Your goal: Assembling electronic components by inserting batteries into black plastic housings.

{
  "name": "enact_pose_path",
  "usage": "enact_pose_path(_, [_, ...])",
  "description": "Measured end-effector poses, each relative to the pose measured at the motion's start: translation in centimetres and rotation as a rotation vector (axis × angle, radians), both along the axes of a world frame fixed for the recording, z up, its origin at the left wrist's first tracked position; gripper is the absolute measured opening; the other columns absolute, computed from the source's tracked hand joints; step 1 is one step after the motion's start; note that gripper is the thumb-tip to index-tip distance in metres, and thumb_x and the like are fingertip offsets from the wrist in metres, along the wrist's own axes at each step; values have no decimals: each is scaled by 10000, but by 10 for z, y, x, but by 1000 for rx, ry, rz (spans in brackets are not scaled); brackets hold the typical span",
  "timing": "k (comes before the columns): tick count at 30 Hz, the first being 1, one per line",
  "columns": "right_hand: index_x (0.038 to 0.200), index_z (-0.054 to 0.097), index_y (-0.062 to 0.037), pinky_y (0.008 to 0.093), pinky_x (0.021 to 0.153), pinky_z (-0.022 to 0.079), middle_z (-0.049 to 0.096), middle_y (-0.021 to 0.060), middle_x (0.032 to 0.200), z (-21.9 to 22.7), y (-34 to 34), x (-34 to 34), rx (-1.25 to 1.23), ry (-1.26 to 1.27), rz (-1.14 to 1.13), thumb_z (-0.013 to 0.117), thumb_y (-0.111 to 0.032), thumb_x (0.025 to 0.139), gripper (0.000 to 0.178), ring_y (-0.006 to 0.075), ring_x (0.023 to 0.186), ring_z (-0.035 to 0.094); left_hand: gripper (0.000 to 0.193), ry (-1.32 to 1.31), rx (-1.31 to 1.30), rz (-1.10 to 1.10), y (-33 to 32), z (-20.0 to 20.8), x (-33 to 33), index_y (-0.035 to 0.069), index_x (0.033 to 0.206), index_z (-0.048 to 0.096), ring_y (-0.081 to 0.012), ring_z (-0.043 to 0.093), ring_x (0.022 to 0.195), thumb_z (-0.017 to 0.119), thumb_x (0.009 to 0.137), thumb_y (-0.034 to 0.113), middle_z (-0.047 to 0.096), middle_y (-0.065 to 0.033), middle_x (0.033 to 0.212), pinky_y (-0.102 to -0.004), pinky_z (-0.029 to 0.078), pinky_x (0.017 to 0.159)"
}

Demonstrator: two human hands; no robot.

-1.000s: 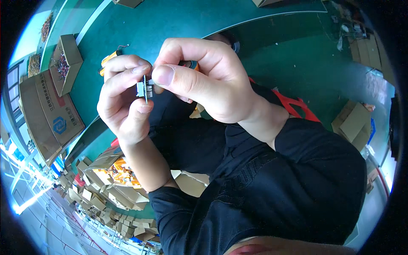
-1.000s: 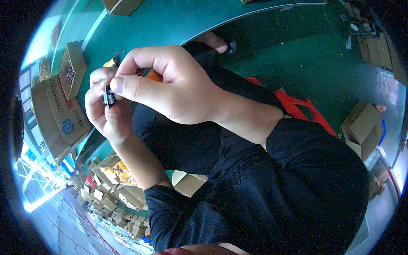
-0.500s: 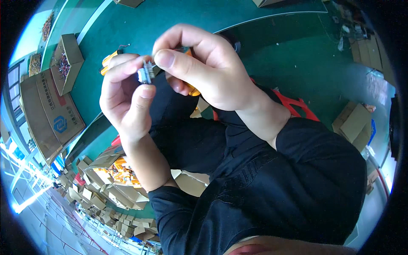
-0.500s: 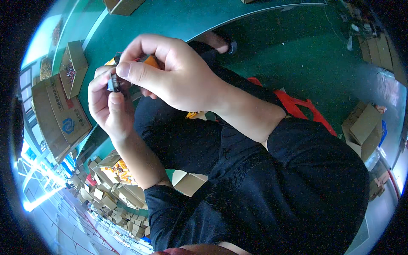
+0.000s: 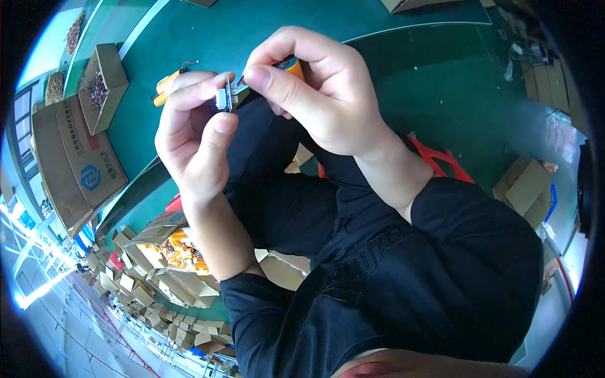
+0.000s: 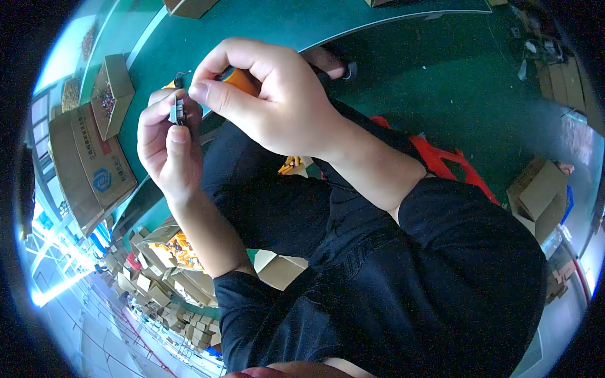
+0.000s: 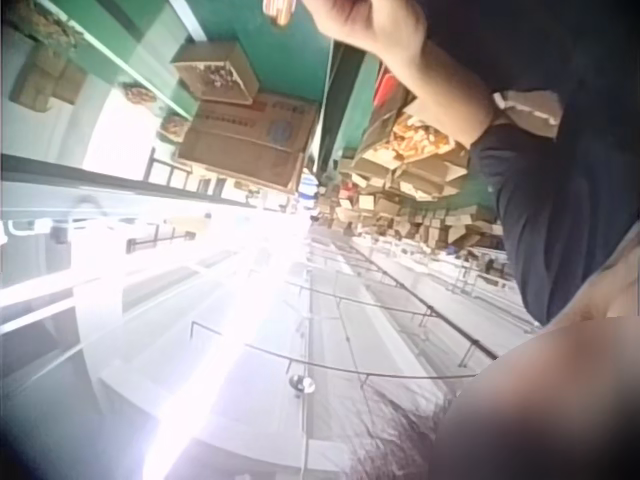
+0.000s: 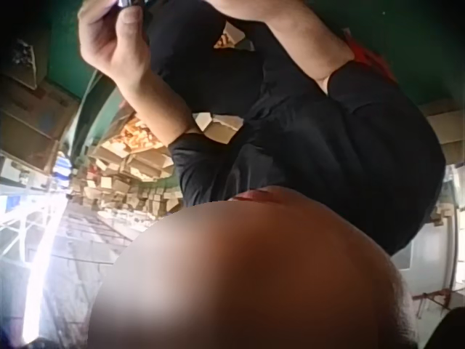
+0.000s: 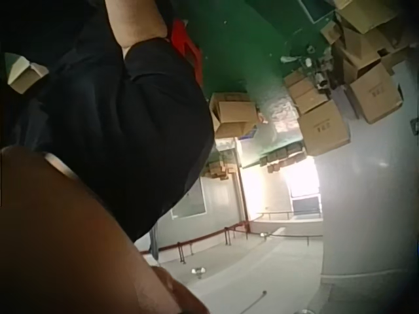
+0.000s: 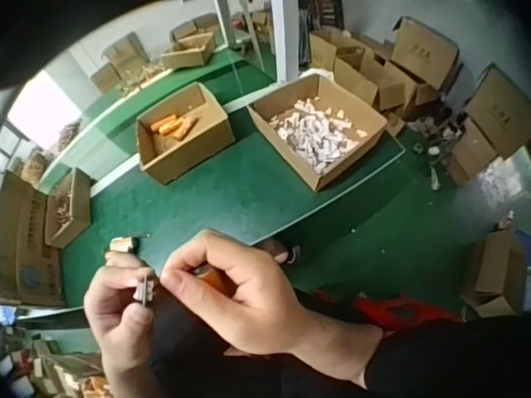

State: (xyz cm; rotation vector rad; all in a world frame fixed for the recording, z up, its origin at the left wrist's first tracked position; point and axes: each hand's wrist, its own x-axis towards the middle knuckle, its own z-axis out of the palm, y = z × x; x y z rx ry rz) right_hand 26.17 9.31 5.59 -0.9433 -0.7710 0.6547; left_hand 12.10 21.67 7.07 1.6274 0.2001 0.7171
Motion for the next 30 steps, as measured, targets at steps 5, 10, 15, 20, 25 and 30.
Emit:
enact_pose_path(5, [977, 655, -9, 184, 545, 383, 615, 32, 841, 0, 0, 4, 91, 3, 79, 654, -26, 963, 22, 72, 590, 478, 304, 22, 14, 26, 0, 3, 3, -15, 1199, 642, -233, 587, 1008, 695, 910, 61, 628, -174, 1193, -323, 470, 908])
enact_pose_path(10, [999, 641, -8, 189, 532, 380, 607, 47, 846, 7, 0, 1, -23, -8, 201, 619, -46, 986, 46, 76, 582, 478, 287, -31, 70, 94, 7, 12, -11, -9, 1200, 645, -239, 589, 1015, 676, 920, 44, 632, -165, 1194, -338, 475, 918])
enact_pose_path(15, [1070, 665, -31, 179, 525, 383, 622, 38, 807, 12, 11, -5, 61, 121, 323, 611, -110, 1013, 111, 65, 580, 499, 369, -276, -97, 411, 46, 36, -51, 8, 1279, 557, -194, 533, 943, 642, 1017, 255, 583, -128, 1142, -310, 441, 817])
enact_pose_path(20, [1135, 629, -22, 206, 586, 444, 618, 95, 917, 36, 107, -53, -152, -253, 719, 509, -150, 1060, 191, 117, 654, 554, 318, -597, -279, 511, -13, 72, -32, 36, 1239, 602, -178, 547, 868, 651, 980, 213, 610, -102, 1083, -300, 448, 756])
enact_pose_path(25, [1132, 659, -25, 265, 634, 498, 684, 69, 921, -7, 184, -138, -128, -727, 971, 583, -199, 1032, 215, 136, 728, 608, 287, -679, 359, 690, -42, 93, 25, 63, 1040, 681, -159, 519, 754, 820, 804, 150, 625, -52, 953, -275, 460, 688])
enact_pose_path(30, [1253, 651, -88, 307, 851, 537, 696, 90, 1124, -54, 189, -161, -26, -863, 879, 577, -207, 1032, 262, 226, 954, 666, 245, -778, 148, 693, -35, 75, 38, 64, 1002, 728, -183, 524, 773, 801, 775, 121, 605, -64, 944, -293, 448, 680])
